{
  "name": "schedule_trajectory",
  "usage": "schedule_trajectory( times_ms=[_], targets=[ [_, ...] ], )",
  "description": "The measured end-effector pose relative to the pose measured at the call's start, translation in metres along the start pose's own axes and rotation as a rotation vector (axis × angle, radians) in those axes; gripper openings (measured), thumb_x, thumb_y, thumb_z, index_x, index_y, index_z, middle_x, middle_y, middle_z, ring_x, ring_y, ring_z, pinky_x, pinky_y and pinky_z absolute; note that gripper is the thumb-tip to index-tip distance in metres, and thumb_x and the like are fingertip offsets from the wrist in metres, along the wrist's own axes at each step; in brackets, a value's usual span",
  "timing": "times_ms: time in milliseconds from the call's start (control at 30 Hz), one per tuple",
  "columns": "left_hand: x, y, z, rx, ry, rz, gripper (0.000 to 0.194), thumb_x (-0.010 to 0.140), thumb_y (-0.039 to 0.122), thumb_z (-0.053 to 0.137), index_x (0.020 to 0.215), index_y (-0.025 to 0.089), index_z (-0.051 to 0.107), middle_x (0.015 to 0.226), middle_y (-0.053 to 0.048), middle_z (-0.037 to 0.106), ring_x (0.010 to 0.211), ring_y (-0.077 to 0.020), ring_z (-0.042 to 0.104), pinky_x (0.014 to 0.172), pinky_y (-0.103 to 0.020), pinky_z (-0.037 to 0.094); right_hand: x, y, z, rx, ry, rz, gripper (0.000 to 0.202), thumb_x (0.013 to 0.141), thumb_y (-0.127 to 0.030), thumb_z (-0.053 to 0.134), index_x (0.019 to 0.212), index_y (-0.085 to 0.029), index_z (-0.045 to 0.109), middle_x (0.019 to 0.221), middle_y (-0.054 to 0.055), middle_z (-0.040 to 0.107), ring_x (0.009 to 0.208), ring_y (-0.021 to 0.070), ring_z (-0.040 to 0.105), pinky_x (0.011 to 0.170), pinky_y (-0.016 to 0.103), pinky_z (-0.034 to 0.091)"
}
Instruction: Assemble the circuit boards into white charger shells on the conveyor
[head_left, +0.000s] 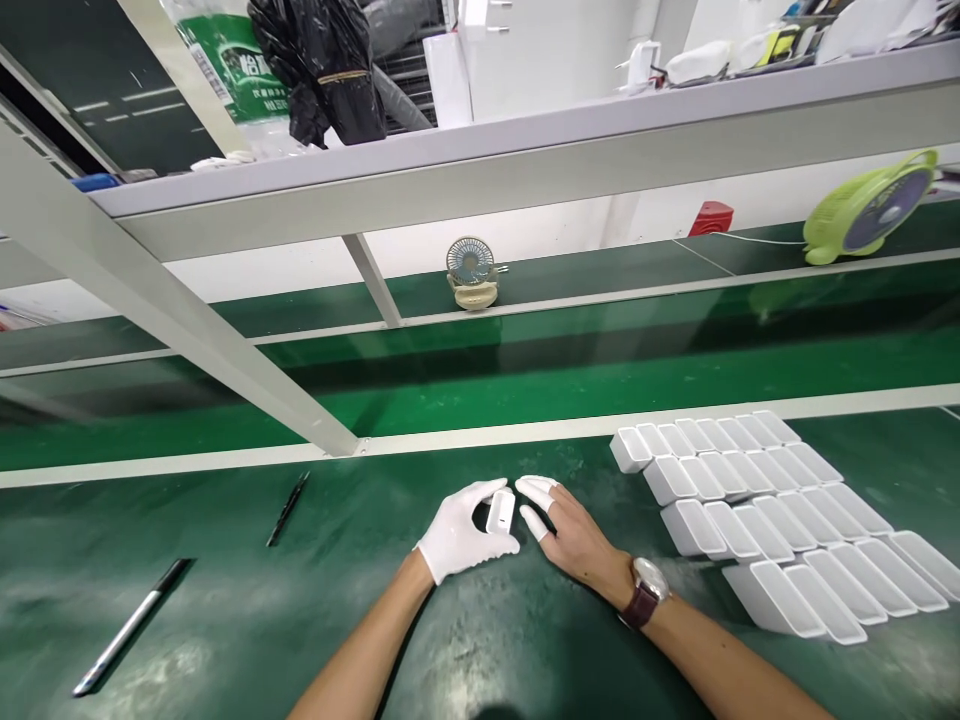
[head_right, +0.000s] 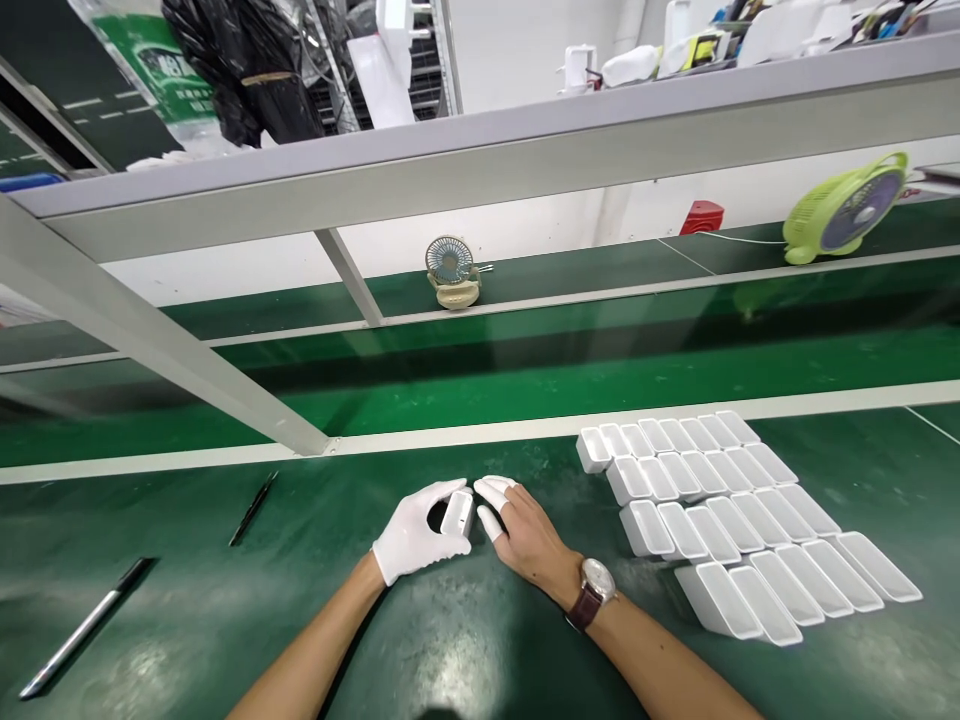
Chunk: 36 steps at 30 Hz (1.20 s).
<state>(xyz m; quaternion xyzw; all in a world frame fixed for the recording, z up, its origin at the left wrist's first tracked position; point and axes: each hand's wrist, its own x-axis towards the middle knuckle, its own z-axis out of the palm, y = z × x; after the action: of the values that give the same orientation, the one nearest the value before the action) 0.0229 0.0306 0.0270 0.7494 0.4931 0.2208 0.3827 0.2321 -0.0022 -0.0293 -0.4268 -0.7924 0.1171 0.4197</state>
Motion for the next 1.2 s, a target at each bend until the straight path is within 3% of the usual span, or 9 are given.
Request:
schedule_trajectory(
  times_ms=[167,467,600,800,1067,1200],
  targets=[
    [-0.001,-0.002,0.001,-0.048,-0.073,0.119,0.072,0.058,0.024,0.085,0.127,0.025,0.063,0.124,-0.002,0.069,0.113,-0.025,0.065,0.104,-0.04,0.05,0.0,0.001,-0.001,0.004,0.017,0.007,0.047,0.1,-0.016,0.046,0.146,-0.022,0.04,0.117,0.012,0.065,0.113,0.0266,0.06,0.097,0.049,0.054],
    [-0.002,-0.001,0.003,-0.038,-0.124,0.175,0.073,0.056,0.027,0.087,0.126,0.028,0.064,0.122,-0.003,0.069,0.11,-0.0254,0.065,0.1,-0.041,0.051,0.0,0.003,-0.001,0.025,0.052,0.009,0.045,0.101,-0.017,0.046,0.145,-0.025,0.043,0.115,0.01,0.066,0.109,0.025,0.062,0.094,0.046,0.056],
    [-0.001,-0.004,0.002,-0.094,-0.143,0.104,0.074,0.058,0.028,0.086,0.128,0.027,0.063,0.123,-0.003,0.069,0.111,-0.0259,0.065,0.101,-0.041,0.051,-0.001,0.004,-0.002,0.043,0.044,0.004,0.047,0.1,-0.012,0.041,0.146,-0.024,0.043,0.116,0.01,0.065,0.113,0.0248,0.06,0.099,0.047,0.053],
    [0.0,-0.015,0.001,-0.347,-0.068,-0.106,0.073,0.058,0.032,0.088,0.125,0.019,0.065,0.122,-0.009,0.07,0.116,-0.0306,0.064,0.105,-0.044,0.049,-0.001,0.001,-0.004,0.106,0.081,0.017,0.053,0.099,-0.009,0.04,0.15,-0.024,0.035,0.125,0.011,0.063,0.119,0.0251,0.057,0.102,0.049,0.052],
    [0.001,-0.018,0.002,-0.389,-0.069,-0.103,0.074,0.057,0.037,0.09,0.124,0.019,0.064,0.122,-0.009,0.07,0.116,-0.0316,0.064,0.102,-0.045,0.05,0.004,-0.007,-0.011,0.088,0.026,-0.01,0.05,0.099,-0.011,0.038,0.148,-0.022,0.037,0.127,0.012,0.063,0.119,0.0252,0.059,0.1,0.048,0.054],
    [0.001,-0.01,0.003,-0.295,-0.038,-0.07,0.068,0.058,0.034,0.089,0.119,0.02,0.065,0.118,-0.005,0.071,0.11,-0.0275,0.065,0.099,-0.041,0.052,0.004,-0.006,-0.009,0.045,-0.007,0.015,0.052,0.099,-0.011,0.038,0.15,-0.023,0.034,0.13,0.012,0.061,0.123,0.0261,0.056,0.104,0.05,0.051]
  ],
)
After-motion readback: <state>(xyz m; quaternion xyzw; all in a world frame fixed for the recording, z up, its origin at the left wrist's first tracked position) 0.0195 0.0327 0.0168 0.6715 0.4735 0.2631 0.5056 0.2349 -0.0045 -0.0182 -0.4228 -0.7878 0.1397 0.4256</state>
